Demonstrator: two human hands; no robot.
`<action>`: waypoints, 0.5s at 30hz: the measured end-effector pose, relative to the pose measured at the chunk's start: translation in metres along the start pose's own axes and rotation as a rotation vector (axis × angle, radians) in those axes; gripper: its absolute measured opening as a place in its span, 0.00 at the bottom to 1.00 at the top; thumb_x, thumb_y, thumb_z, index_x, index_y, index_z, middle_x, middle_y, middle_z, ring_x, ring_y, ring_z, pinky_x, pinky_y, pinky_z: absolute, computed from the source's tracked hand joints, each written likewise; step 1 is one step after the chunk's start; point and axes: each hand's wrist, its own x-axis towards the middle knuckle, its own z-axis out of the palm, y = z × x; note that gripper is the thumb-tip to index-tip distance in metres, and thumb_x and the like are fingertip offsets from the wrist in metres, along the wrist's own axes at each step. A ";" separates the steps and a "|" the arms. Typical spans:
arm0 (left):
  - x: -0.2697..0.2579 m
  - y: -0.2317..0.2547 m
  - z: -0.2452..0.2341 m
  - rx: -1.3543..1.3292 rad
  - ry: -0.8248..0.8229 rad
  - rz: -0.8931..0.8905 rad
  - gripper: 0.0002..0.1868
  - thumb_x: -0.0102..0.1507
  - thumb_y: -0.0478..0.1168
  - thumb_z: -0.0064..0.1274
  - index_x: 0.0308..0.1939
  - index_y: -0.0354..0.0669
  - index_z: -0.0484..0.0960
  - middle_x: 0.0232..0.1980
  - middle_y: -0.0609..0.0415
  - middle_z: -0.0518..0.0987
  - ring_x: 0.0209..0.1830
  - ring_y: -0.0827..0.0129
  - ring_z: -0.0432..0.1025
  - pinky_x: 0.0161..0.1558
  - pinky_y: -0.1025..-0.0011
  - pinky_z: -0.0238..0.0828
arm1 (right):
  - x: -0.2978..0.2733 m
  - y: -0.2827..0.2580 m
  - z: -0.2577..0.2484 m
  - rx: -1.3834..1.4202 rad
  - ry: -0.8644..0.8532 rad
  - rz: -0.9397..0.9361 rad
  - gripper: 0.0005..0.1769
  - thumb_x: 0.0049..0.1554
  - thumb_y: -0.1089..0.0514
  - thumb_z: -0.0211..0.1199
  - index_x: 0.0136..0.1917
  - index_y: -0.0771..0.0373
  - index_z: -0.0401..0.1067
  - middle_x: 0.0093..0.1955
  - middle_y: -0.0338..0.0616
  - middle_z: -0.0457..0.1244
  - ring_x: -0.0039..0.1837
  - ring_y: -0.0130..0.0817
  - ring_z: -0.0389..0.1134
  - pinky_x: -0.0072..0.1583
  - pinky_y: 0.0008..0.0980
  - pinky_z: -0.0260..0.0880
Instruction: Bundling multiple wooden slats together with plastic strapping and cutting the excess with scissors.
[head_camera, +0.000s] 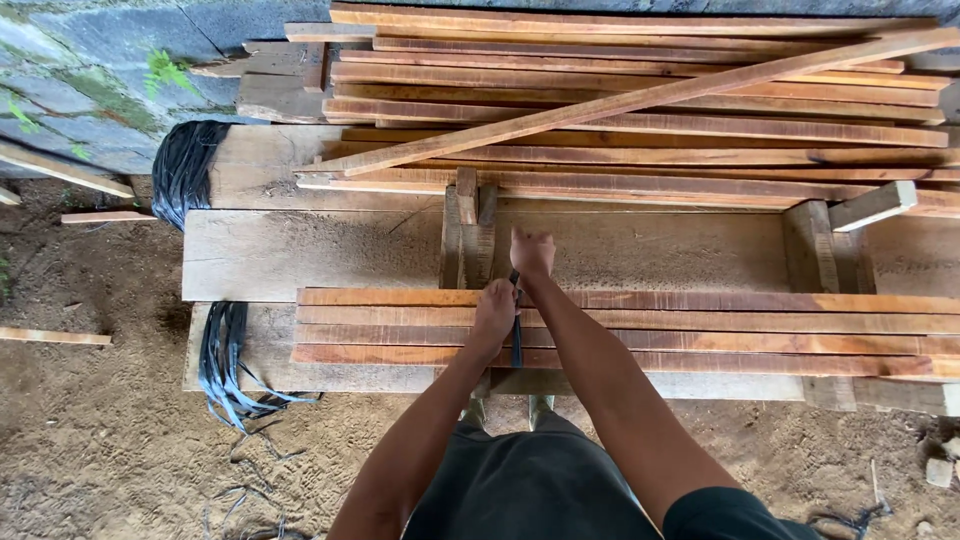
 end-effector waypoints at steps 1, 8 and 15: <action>-0.006 0.004 0.001 0.001 0.001 -0.006 0.16 0.70 0.46 0.32 0.32 0.47 0.70 0.27 0.51 0.67 0.35 0.61 0.73 0.43 0.58 0.69 | 0.007 0.008 0.006 -0.002 -0.002 0.005 0.17 0.56 0.52 0.59 0.31 0.63 0.62 0.29 0.40 0.55 0.36 0.24 0.57 0.39 0.39 0.63; -0.019 0.036 0.004 -0.058 0.031 -0.089 0.15 0.70 0.44 0.30 0.35 0.41 0.68 0.31 0.52 0.64 0.36 0.65 0.67 0.42 0.60 0.65 | 0.067 0.053 0.044 -0.310 -0.095 0.024 0.26 0.55 0.42 0.56 0.46 0.71 0.72 0.46 0.62 0.68 0.52 0.53 0.74 0.47 0.52 0.72; -0.016 0.030 0.002 -0.034 -0.036 -0.070 0.18 0.71 0.50 0.32 0.33 0.45 0.68 0.27 0.49 0.65 0.31 0.65 0.66 0.37 0.57 0.65 | 0.089 0.082 0.058 -0.195 -0.013 0.048 0.20 0.58 0.51 0.58 0.26 0.57 0.63 0.21 0.41 0.58 0.24 0.29 0.60 0.32 0.36 0.62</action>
